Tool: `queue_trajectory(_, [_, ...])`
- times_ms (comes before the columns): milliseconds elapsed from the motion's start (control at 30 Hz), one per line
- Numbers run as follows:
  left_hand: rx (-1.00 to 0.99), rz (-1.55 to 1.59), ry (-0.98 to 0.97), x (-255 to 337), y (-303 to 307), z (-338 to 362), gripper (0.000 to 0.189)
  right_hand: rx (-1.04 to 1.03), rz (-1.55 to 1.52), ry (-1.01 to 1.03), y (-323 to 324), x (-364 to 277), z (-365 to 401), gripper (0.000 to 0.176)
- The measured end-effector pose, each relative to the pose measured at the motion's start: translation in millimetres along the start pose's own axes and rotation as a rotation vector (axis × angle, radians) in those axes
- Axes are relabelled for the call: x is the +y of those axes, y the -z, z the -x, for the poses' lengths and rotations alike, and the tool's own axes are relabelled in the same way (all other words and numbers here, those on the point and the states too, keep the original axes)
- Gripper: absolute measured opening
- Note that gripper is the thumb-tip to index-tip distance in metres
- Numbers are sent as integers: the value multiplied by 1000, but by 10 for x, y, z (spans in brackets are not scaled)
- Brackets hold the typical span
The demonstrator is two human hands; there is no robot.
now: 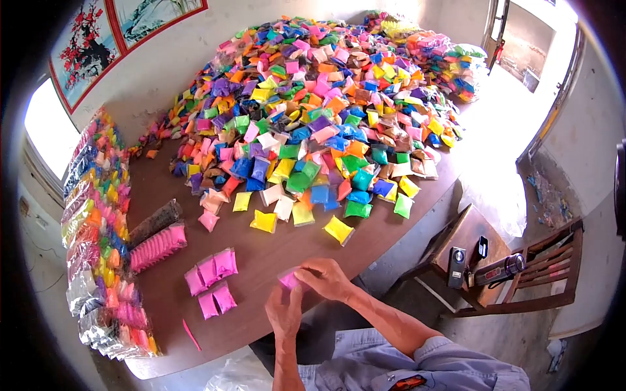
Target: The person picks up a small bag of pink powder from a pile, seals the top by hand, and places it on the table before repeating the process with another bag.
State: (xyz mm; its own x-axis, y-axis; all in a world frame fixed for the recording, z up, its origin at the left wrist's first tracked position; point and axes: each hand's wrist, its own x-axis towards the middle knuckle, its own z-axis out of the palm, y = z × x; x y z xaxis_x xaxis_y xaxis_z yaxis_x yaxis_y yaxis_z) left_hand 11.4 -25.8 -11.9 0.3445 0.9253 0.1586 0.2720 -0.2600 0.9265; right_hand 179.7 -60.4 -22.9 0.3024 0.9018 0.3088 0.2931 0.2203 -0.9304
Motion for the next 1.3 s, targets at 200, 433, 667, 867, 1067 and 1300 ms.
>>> queue_trajectory(200, [8, 56, 63, -23, 20, -9, 27, -28, 78, -5, -11, -21, -2, 24])
queue_trajectory(433, [-16, 39, 53, -18, 26, -18, 30, -30, 38, -53, -19, 29, 10, 25])
queue_trajectory(667, [-40, 29, 146, -85, 35, -19, 27, 24, 86, -20, -41, 29, 5, 30])
queue_trajectory(867, [11, 53, 182, -145, 47, -21, 26, 10, 73, 14, -67, 49, 32, 34])
queue_trajectory(1067, [-14, 50, 140, -31, 28, -38, 24, -1, 54, -21, -37, 63, 26, 33])
queue_trajectory(1300, [18, 90, 157, -191, 23, -25, 24, -36, 143, 24, -29, 3, 4, 30])
